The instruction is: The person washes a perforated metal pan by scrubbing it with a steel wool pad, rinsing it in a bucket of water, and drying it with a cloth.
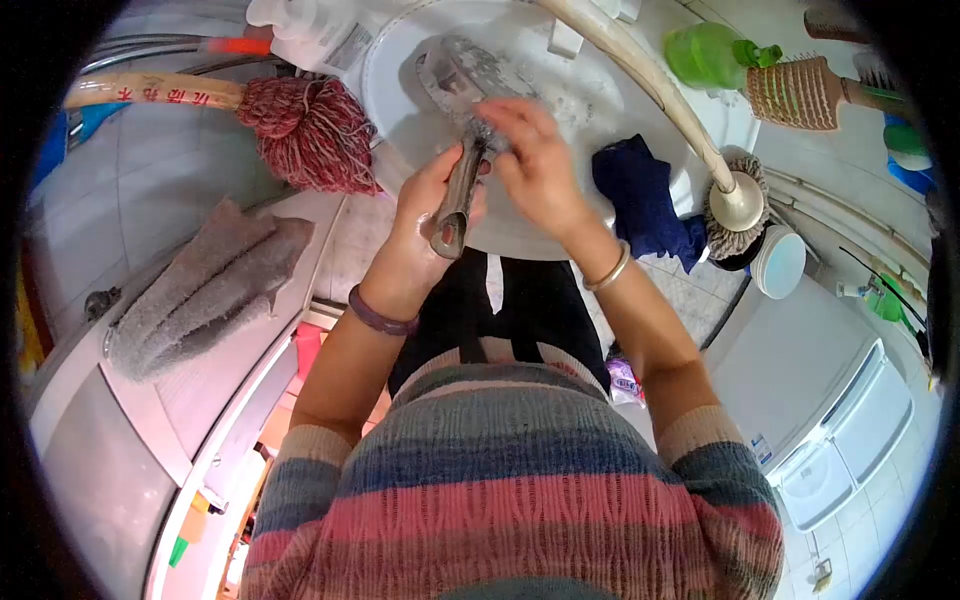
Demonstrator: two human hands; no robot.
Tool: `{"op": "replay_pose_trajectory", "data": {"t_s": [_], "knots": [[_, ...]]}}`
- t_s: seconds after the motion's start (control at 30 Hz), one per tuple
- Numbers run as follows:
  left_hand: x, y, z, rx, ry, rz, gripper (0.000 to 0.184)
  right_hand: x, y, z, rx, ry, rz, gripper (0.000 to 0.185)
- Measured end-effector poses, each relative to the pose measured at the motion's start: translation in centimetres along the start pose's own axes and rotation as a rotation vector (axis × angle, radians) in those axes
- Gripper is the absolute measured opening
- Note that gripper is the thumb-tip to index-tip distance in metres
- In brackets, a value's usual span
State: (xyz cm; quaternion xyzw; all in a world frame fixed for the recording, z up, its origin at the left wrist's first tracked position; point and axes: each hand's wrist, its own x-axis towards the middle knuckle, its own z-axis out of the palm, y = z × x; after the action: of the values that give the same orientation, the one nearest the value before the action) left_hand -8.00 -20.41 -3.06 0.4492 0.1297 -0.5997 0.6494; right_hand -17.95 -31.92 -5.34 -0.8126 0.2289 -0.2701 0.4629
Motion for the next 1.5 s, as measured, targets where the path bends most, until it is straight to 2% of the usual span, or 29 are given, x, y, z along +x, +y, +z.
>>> {"op": "replay_pose_trajectory", "data": {"t_s": [0.07, 0.1, 0.2, 0.23, 0.33, 0.37, 0.47, 0.5, 0.6, 0.63, 0.73, 0.77, 0.87, 0.93, 0.97, 1.0, 1.17, 1.2, 1.23, 1.27, 1.3, 1.37, 1.4, 1.5], "knots": [[-0.3, -0.4, -0.3, -0.002, 0.050, 0.091, 0.024, -1.5, -2.4, 0.9, 0.123, -0.018, -0.052, 0.051], [-0.3, -0.2, -0.3, 0.031, 0.070, 0.074, 0.024, -1.9, -3.3, 0.6, 0.129, -0.033, -0.148, 0.053], [-0.1, 0.0, -0.2, 0.130, 0.126, 0.009, 0.026, -2.5, -1.2, 0.5, -0.005, -0.017, -0.176, 0.053], [0.0, 0.0, -0.4, 0.253, 0.062, 0.010, 0.029, -2.1, -0.3, 0.1, -0.115, 0.002, -0.178, 0.052], [-0.2, 0.7, -0.2, 0.237, 0.022, -0.071, 0.032, -1.1, 1.0, -1.9, -0.242, 0.001, -0.149, 0.048], [-0.8, 0.8, 0.3, 0.192, 0.006, 0.033, 0.033, -1.1, 1.5, -2.3, -0.200, 0.081, -0.044, 0.047], [-0.9, 1.4, -0.6, 0.194, -0.131, 0.054, 0.033, -1.2, 5.2, -3.3, -0.206, 0.300, 0.200, 0.044], [-0.9, 1.9, -0.2, 0.115, -0.057, -0.026, 0.032, -1.2, 7.1, -3.3, -0.325, 0.252, 0.252, 0.043], [-2.0, 2.2, 0.8, 0.189, 0.002, 0.066, 0.030, -0.9, 11.9, -2.4, -0.735, 0.031, 0.465, 0.043], [-1.4, 2.3, -0.1, 0.007, -0.142, -0.014, 0.027, -0.7, 13.5, -2.0, -0.787, -0.034, 0.497, 0.039], [-1.0, 2.4, -0.9, -0.114, -0.148, -0.050, 0.026, -0.1, 14.8, -1.9, -0.449, -0.198, 0.669, 0.034], [-0.5, 2.4, -1.7, -0.118, -0.139, -0.056, 0.027, -0.8, 14.4, -2.1, -0.275, 0.095, 0.671, 0.032], [-0.3, 2.5, -1.5, -0.091, -0.170, -0.048, 0.028, -1.2, 7.2, -3.8, -0.133, 0.476, 0.424, 0.031], [-1.4, 2.1, -0.1, -0.038, -0.151, 0.064, 0.027, -1.6, 2.9, -3.7, 0.108, 0.410, 0.270, 0.033], [-1.7, 1.5, 0.3, 0.009, -0.129, 0.139, 0.027, -1.3, 0.8, -3.6, 0.039, 0.297, 0.155, 0.035], [-1.5, 1.6, 0.4, -0.001, -0.159, 0.113, 0.026, -0.9, -0.6, -3.1, -0.031, 0.186, 0.042, 0.037], [-0.5, 1.2, -1.5, -0.150, -0.230, -0.012, 0.023, -1.3, -2.3, -1.0, 0.148, -0.056, 0.043, 0.036], [-1.0, 1.2, -1.1, -0.079, -0.207, 0.028, 0.027, -1.4, -2.7, -1.3, 0.194, -0.111, 0.055, 0.035], [-1.7, 1.3, -0.2, -0.010, -0.184, 0.071, 0.034, -1.5, -3.4, -1.2, 0.165, -0.076, -0.065, 0.035], [-2.1, 1.2, 0.2, 0.059, -0.161, 0.109, 0.041, -1.5, -3.0, -1.2, 0.095, -0.085, -0.081, 0.036], [-1.5, 0.1, -1.9, 0.088, -0.370, 0.199, 0.075, -1.5, -2.3, -1.3, 0.023, -0.095, -0.090, 0.037], [-1.2, -0.2, -1.8, 0.128, -0.397, 0.244, 0.090, -0.8, 0.1, -1.4, -0.123, -0.083, -0.101, 0.038], [-1.4, -0.3, -1.7, 0.147, -0.403, 0.263, 0.098, -0.8, -0.4, -1.5, -0.094, -0.093, -0.110, 0.037], [-1.7, -0.3, -1.4, 0.154, -0.421, 0.283, 0.094, -1.4, -2.5, -1.5, -0.076, -0.112, -0.207, 0.035]]}}
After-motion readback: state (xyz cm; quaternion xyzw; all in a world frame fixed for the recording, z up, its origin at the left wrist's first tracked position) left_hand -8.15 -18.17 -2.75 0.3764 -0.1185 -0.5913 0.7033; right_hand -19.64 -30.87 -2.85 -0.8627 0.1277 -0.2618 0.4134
